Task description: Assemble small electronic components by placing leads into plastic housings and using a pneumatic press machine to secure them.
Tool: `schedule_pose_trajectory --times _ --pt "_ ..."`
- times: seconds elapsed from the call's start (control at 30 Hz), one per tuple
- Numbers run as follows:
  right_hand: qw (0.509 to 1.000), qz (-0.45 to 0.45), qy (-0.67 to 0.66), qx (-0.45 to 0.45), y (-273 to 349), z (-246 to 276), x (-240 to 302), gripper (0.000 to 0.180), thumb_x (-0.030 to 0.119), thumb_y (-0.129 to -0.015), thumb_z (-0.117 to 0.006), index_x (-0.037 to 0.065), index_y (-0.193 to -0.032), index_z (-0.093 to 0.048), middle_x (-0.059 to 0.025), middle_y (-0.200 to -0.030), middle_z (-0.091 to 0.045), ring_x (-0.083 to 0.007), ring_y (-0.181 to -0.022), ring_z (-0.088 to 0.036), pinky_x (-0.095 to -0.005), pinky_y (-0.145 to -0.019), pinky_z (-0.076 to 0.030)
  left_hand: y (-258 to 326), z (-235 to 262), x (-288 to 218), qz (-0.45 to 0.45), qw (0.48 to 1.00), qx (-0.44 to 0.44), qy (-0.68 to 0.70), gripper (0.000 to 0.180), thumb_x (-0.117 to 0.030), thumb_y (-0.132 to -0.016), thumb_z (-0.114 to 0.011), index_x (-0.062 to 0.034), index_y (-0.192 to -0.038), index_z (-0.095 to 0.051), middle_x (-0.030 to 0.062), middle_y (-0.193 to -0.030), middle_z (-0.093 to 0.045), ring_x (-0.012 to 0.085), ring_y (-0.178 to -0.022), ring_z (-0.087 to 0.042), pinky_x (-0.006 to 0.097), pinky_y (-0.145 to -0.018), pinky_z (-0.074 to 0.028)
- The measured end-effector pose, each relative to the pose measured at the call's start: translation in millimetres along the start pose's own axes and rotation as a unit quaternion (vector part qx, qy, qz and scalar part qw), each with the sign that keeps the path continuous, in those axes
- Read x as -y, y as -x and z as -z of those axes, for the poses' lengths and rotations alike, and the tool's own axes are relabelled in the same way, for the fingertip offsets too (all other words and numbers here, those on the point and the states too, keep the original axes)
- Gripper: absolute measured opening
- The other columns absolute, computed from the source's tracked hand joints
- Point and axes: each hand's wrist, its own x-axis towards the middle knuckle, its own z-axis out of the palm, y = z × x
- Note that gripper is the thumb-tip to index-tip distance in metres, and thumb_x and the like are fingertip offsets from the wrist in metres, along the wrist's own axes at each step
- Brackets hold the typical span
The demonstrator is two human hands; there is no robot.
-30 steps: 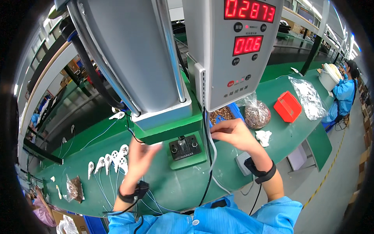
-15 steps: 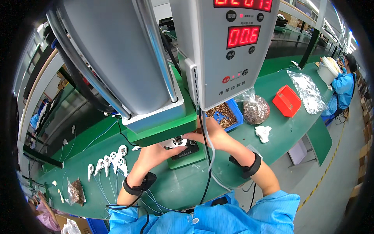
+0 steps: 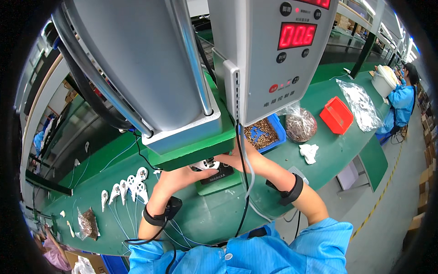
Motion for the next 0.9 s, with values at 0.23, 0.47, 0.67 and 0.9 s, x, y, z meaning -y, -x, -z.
schedule_pose_trajectory --times 0.23,0.47,0.67,0.9 --pt "0.998 0.008 0.049 0.03 -4.1 -11.8 -28.1 0.031 0.012 -0.072 -0.065 0.002 -0.1 -0.058 -0.0102 -0.08 -0.058 -0.0164 -0.067 -0.053 -0.0303 -0.062 -0.045 2.9 -0.2 -0.1 0.033 0.999 0.025 0.006 0.049 -0.029 -0.063 -0.078 -0.0044 -0.102 -0.06 0.0079 -0.092 -0.063 0.0205 -0.081 -0.06 0.031 -0.074 -0.048" --pt "0.997 0.047 0.057 -0.02 1.5 -14.2 -17.5 0.019 0.01 -0.073 -0.064 0.002 -0.09 -0.062 -0.01 -0.071 -0.054 -0.0159 -0.058 -0.051 -0.0294 -0.054 -0.043 0.5 -0.4 -4.3 -0.007 1.0 -0.003 -0.019 0.042 -0.037 -0.063 -0.075 -0.0083 -0.093 -0.064 0.0085 -0.079 -0.065 0.0259 -0.071 -0.062 0.035 -0.061 -0.048" --pt "0.979 0.089 0.169 -0.074 33.0 20.6 15.5 0.028 0.008 -0.076 -0.062 0.002 -0.103 -0.06 -0.0126 -0.084 -0.056 -0.0209 -0.071 -0.058 -0.0328 -0.06 -0.045 19.1 16.4 -14.8 0.045 0.997 0.014 -0.053 0.044 -0.037 -0.066 -0.074 -0.0084 -0.097 -0.062 0.0104 -0.077 -0.063 0.029 -0.07 -0.06 0.037 -0.06 -0.046" --pt "0.916 -0.048 0.301 -0.261 141.6 39.2 -47.7 0.045 0.0 -0.076 -0.059 0.003 -0.12 -0.049 -0.0074 -0.08 -0.05 -0.0141 -0.05 -0.045 -0.0243 -0.047 -0.037 24.5 13.7 -6.6 0.032 0.998 0.057 -0.023 0.031 -0.024 -0.08 -0.062 -0.0051 -0.105 -0.057 0.016 -0.091 -0.061 0.0341 -0.085 -0.057 0.039 -0.071 -0.045"
